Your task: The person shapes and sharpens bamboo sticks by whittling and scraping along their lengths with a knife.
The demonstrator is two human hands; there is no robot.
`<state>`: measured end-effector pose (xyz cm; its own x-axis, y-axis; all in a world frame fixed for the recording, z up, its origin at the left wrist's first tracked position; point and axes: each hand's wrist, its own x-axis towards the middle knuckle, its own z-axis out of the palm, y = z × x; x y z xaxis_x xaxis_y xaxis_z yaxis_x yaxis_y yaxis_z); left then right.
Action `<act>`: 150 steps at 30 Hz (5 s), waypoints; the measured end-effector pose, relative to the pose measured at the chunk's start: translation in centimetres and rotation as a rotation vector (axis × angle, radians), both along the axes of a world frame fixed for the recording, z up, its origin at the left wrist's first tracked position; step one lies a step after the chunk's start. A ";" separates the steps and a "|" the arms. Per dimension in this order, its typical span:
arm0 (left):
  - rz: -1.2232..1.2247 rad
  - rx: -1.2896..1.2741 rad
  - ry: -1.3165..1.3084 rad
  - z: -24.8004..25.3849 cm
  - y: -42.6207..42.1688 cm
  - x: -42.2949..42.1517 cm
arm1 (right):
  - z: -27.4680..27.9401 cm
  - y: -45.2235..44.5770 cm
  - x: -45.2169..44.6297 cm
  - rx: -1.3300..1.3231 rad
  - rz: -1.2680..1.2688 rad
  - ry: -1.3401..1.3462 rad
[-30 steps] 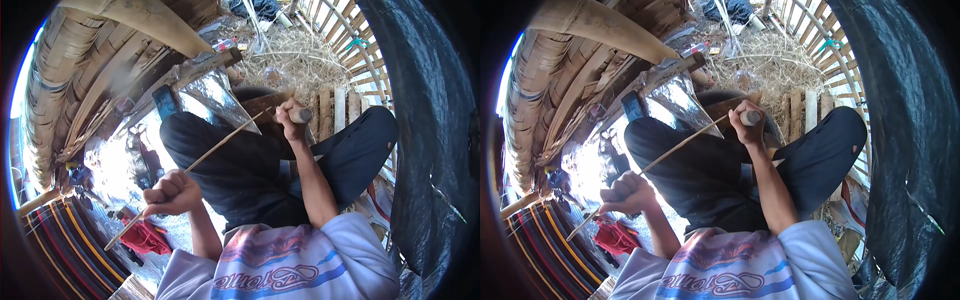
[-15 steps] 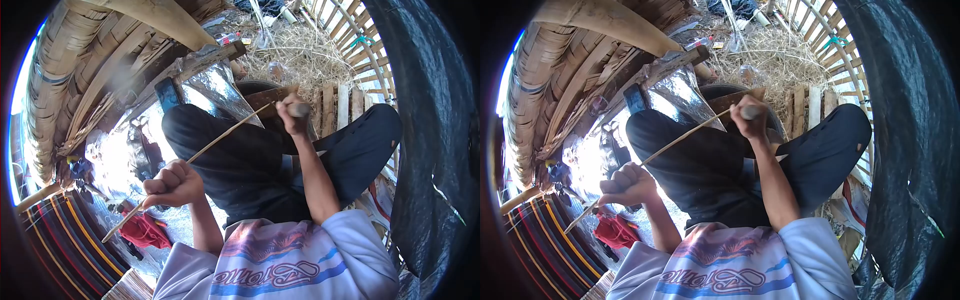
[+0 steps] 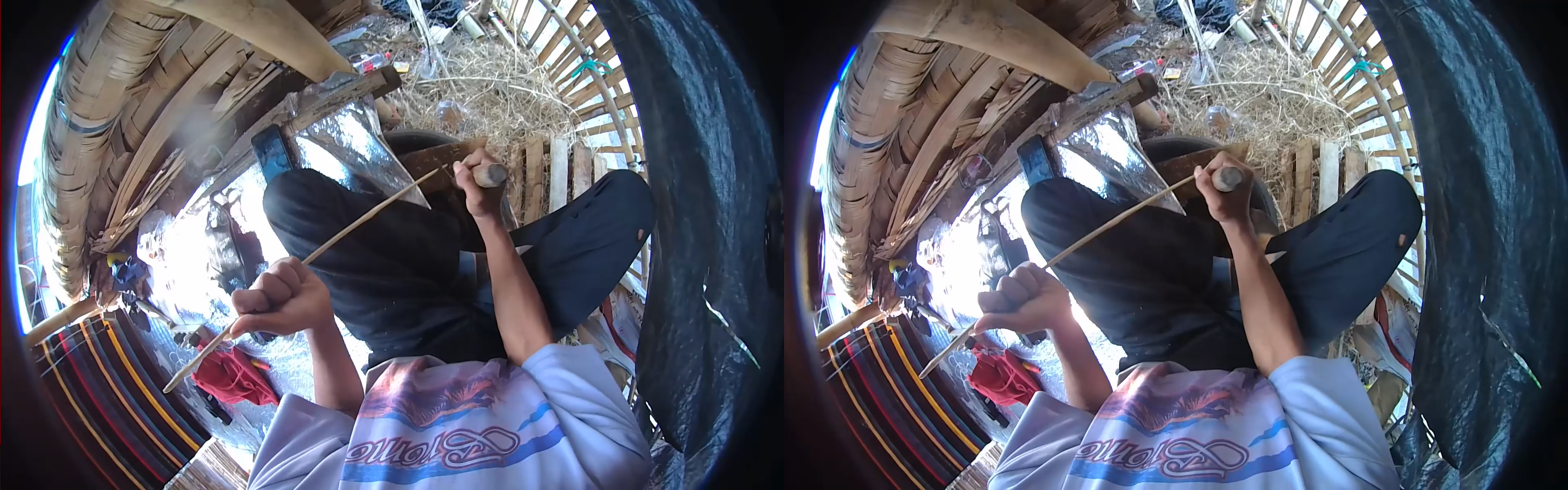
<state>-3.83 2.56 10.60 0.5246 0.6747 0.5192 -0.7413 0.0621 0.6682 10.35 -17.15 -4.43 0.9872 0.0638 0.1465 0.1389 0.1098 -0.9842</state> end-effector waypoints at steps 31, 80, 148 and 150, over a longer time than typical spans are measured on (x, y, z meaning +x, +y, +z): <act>-0.011 0.054 -0.084 0.2 -0.9 1.0 | 6.1 -3.1 1.9 0.370 -0.124 0.083; -0.338 0.451 -0.163 0.6 -10.6 -0.3 | 16.2 -6.0 -7.4 0.508 0.207 -0.207; -0.283 0.368 -0.154 0.5 -7.9 0.7 | 10.8 -2.3 -4.0 0.527 0.128 0.042; -0.279 0.373 -0.155 0.5 -7.8 0.7 | 5.1 -1.7 -3.0 0.302 0.095 -0.039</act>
